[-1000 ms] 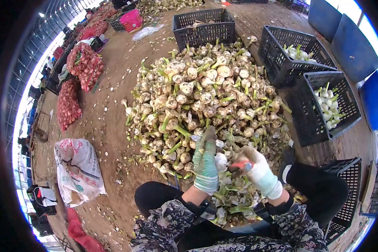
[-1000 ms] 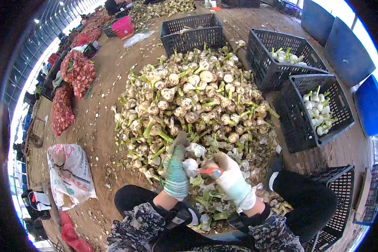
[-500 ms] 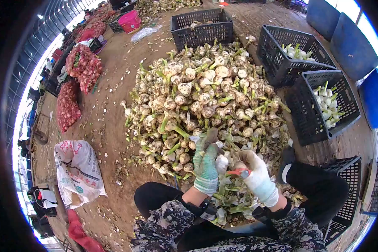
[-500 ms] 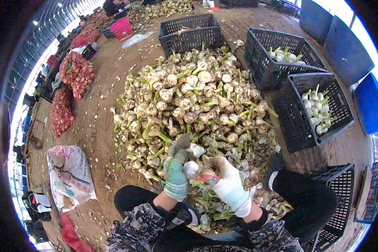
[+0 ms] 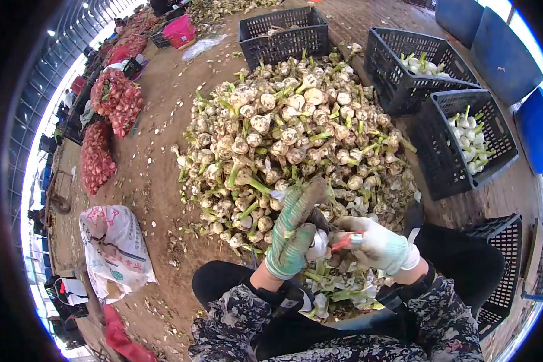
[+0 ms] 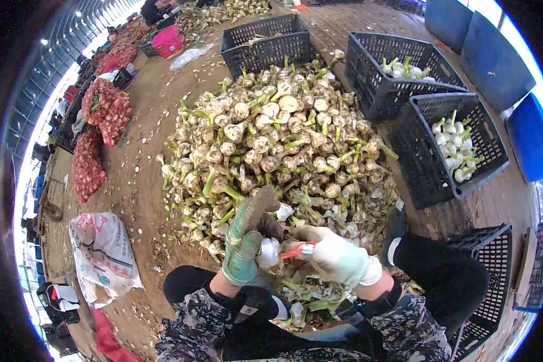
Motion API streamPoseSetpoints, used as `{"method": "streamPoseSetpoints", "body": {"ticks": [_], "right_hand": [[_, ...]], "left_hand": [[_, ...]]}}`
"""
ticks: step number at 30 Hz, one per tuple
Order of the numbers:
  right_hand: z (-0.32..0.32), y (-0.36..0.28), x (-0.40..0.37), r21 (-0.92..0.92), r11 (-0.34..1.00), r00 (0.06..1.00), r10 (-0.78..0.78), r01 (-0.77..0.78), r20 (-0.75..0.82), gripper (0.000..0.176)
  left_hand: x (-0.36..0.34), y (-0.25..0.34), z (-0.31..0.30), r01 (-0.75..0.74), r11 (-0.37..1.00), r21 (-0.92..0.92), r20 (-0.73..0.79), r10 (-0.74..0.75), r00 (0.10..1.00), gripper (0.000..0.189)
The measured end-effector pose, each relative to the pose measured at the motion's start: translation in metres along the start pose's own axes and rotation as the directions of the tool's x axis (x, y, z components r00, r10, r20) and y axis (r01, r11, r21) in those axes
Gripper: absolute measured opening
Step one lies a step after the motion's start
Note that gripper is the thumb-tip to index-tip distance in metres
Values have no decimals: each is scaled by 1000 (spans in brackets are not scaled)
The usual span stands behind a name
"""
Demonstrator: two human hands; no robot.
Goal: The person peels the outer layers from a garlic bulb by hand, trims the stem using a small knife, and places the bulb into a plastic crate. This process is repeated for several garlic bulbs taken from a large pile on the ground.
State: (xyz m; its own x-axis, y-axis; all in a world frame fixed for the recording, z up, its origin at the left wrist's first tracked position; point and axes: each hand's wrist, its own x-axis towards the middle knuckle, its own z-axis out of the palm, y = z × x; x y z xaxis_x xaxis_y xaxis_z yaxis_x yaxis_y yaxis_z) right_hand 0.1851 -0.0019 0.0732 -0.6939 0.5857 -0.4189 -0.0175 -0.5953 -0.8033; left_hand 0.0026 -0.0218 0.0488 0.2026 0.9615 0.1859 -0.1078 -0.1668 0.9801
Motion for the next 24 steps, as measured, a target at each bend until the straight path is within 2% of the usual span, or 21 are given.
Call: {"method": "streamPoseSetpoints", "body": {"ticks": [1, 2, 3, 4, 5, 6, 7, 9, 10, 11, 12, 13, 14, 15, 16, 18, 19, 20, 21, 23, 24], "right_hand": [[-9, 4, -5, -42, 998, 996, -46, 50, 79, 45], [-14, 9, 7, -677, 539, 847, -466, 501, 257, 45], [-15, 15, 8, -676, 543, 849, -465, 498, 252, 45], [-13, 19, 10, -486, 800, 932, -349, 351, 98, 45], [-3, 12, 10, -227, 958, 983, -183, 175, -14, 46], [3, 4, 6, -155, 977, 987, -156, 149, -34, 51], [-2, 7, 4, -157, 976, 987, -159, 152, -33, 51], [-8, 4, 0, -294, 893, 936, -351, 341, 17, 48], [-4, 3, -9, 7, 982, 966, -187, 191, -176, 41], [-2, -2, -7, 10, 983, 968, -180, 184, -174, 41], [-3, -7, -5, -436, 830, 896, -431, 347, -109, 39], [-2, -12, -4, -773, 468, 788, -613, 428, 65, 39], [5, -19, -5, -820, 407, 803, -587, 401, 101, 39], [4, -20, 1, -812, 328, 775, -593, 483, 221, 35], [4, -20, 4, -807, 328, 789, -561, 490, 251, 33], [3, -18, 8, -800, 329, 802, -524, 502, 288, 30], [1, -15, 7, -809, 352, 811, -533, 471, 240, 28], [2, -12, 7, -817, 375, 818, -542, 439, 191, 26], [6, -7, 5, -816, 371, 818, -540, 442, 198, 26], [16, 9, -5, -740, 518, 870, -457, 428, 183, 20], [14, 13, -6, -743, 515, 871, -456, 427, 184, 20]], "left_hand": [[-1, 3, 1, 74, 993, -94, 0, -74, 997, 53], [5, 0, -2, 68, 993, -93, 5, -68, 998, 53], [9, -2, -5, -51, 991, 121, 57, 44, 997, 53], [12, -5, -6, -181, 929, 322, 132, 146, 980, 54], [11, -8, -5, -183, 929, 322, 135, 147, 980, 54], [7, -12, -4, -145, 962, 231, 78, 130, 988, 53], [5, -14, -4, -111, 984, 136, 21, 109, 994, 53], [6, -9, -4, -70, 990, 120, 8, 70, 998, 53], [5, -10, -5, -35, 998, 51, 3, 35, 999, 58], [5, -10, -4, 3, 1000, -20, -1, -3, 1000, 64], [7, 0, 2, 68, 984, -165, -32, -74, 997, 67], [7, -2, 2, 72, 983, -167, -32, -78, 996, 67], [9, -5, 2, 108, 972, -211, -14, -113, 993, 68], [11, -6, 2, 142, 957, -252, 5, -145, 989, 68], [10, -4, 7, 196, 919, -343, -10, -212, 977, 65], [12, -7, 4, 238, 883, -404, 8, -257, 966, 62], [12, -7, 3, 282, 841, -461, 32, -302, 953, 59], [11, -3, 5, 361, 772, -523, -33, -442, 896, 53], [13, -3, 2, 356, 774, -524, -39, -439, 898, 53], [17, -9, -4, 286, 667, -688, -139, -508, 850, 33], [18, -20, -6, 264, 724, -637, -181, -473, 862, 46]]}}
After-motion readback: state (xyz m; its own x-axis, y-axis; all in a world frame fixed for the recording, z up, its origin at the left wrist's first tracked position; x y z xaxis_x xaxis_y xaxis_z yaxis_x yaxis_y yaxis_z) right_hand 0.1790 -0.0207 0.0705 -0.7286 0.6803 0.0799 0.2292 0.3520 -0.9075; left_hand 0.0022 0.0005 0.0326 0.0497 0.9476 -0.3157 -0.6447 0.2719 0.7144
